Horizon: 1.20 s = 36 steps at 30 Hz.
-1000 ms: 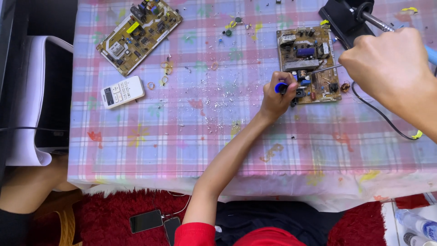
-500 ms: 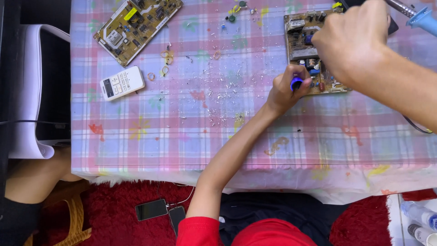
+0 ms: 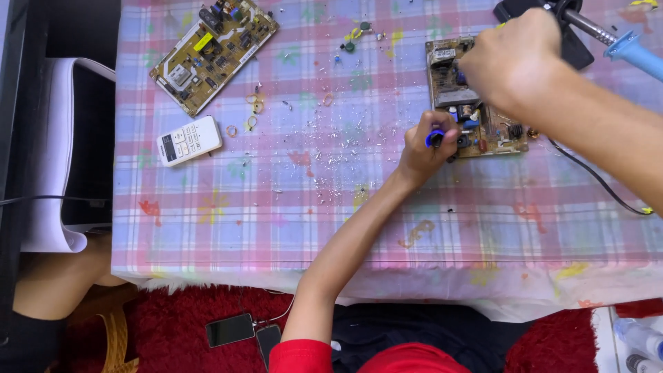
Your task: The person uses a soldering iron and a screwdriver to work on a circuit board placed on a table. They repeatedly apply heat to specific components and use the screwdriver to adjust or remove parts. The task involves precise hand movements and tool coordination.
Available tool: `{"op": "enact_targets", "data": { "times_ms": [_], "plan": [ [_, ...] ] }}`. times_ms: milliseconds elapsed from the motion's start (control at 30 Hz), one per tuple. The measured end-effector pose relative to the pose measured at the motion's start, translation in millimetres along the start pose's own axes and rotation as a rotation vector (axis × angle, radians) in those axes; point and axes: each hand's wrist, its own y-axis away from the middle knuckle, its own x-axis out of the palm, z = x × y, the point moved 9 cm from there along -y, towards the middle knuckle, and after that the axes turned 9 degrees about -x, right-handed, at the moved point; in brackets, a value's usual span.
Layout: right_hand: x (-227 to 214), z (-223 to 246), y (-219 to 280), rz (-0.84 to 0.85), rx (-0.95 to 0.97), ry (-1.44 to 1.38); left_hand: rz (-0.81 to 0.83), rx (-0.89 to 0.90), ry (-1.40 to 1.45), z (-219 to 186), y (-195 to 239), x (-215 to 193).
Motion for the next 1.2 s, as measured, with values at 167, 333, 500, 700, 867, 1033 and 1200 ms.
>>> {"op": "enact_targets", "data": {
  "times_ms": [167, 333, 500, 700, 867, 1033, 1200],
  "plan": [
    [84, -67, -63, -0.025, -0.078, -0.060, -0.043, -0.021, -0.007, 0, -7, -5],
    [165, -114, -91, -0.094, -0.225, -0.554, -0.074, -0.033, 0.096, -1, -10, -9],
    [162, -110, -64, -0.048, -0.140, -0.206, -0.062, -0.020, 0.176, 3, -10, -8],
    [155, -108, -40, -0.139, -0.089, -0.100, -0.081, -0.022, 0.180, -6, -12, -11],
    [168, -104, -34, -0.235, -0.096, -0.194, -0.088, -0.019, 0.156, -9, -10, -10],
    [177, -99, -29, -0.270, -0.064, -0.172, -0.092, -0.018, 0.183, -10, -12, -11],
    [181, -95, -24, -0.310, -0.061, -0.081, -0.093, -0.030, 0.212, -8, -11, -9]
  ]
}}
